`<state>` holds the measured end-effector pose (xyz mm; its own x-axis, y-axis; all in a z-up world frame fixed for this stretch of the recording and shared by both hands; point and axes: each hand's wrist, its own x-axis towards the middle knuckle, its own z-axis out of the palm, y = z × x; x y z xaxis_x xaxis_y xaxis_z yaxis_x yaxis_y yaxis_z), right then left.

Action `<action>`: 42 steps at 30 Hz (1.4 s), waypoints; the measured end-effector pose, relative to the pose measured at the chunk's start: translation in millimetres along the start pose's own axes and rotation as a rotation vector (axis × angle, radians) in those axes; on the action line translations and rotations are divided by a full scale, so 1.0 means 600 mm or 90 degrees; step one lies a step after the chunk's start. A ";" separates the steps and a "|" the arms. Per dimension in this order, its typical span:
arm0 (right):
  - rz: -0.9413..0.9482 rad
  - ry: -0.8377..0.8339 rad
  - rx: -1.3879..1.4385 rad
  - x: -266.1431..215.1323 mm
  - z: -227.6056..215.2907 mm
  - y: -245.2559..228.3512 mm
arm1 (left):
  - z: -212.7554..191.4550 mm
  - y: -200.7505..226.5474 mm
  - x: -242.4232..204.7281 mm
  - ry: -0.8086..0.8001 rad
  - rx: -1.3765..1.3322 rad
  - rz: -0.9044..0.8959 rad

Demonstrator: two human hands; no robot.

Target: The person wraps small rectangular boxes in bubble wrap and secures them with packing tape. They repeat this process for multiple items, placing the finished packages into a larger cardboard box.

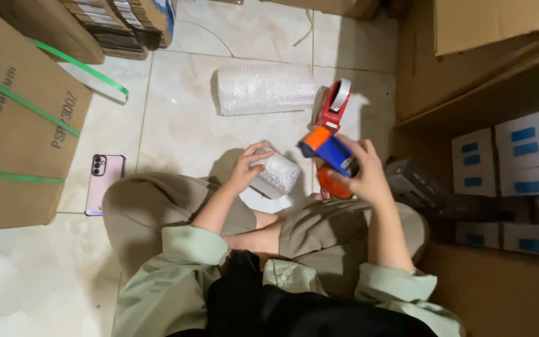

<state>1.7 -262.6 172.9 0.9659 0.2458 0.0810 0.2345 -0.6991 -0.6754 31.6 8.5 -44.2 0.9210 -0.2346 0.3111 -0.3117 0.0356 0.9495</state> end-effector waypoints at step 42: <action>0.111 -0.408 -0.342 0.027 0.187 -0.049 | -0.043 0.037 0.050 -0.365 0.799 -0.105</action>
<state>-2.0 -162.8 111.8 0.7822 0.3248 -0.5316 0.2652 -0.9458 -0.1876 58.1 27.1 -12.6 0.8391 -0.5229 -0.1498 -0.4906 -0.8465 0.2068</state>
